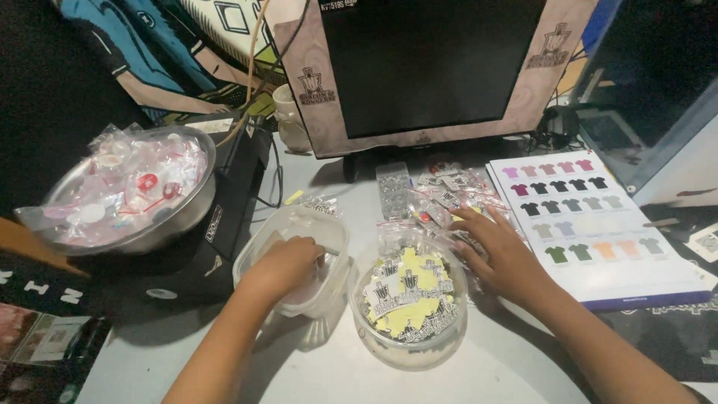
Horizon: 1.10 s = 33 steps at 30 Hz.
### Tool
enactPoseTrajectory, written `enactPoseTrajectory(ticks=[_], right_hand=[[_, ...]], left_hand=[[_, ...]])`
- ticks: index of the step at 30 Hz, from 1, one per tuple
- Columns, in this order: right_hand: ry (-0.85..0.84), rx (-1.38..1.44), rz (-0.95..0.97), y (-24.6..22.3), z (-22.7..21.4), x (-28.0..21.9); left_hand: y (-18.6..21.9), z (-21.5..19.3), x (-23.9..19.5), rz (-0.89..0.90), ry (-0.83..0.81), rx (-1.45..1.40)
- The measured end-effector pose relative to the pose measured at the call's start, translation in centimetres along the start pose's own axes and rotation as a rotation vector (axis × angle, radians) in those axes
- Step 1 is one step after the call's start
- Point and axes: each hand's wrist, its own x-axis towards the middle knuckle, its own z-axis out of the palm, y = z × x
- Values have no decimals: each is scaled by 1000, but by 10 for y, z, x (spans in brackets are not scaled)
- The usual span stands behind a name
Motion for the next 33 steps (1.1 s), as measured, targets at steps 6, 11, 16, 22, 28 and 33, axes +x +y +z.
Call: enactPoseTrajectory(ticks=[6, 11, 16, 22, 28, 33], right_hand=[[-17, -20, 11, -8, -1, -1], [17, -21, -25, -9, -4, -1], [45, -1, -38, -8, -1, -3], [86, 74, -35, -12, 5, -5], [24, 112, -13, -24, 0, -5], [6, 112, -14, -24, 3, -5]], left_hand=[[-6, 1, -5, 25, 194, 21], [4, -33, -41, 29, 406, -176], [8, -27, -55, 62, 738, -423], [46, 10, -64, 8, 724, -508], [38, 23, -55, -141, 742, -341], [20, 6, -60, -168, 833, -441]])
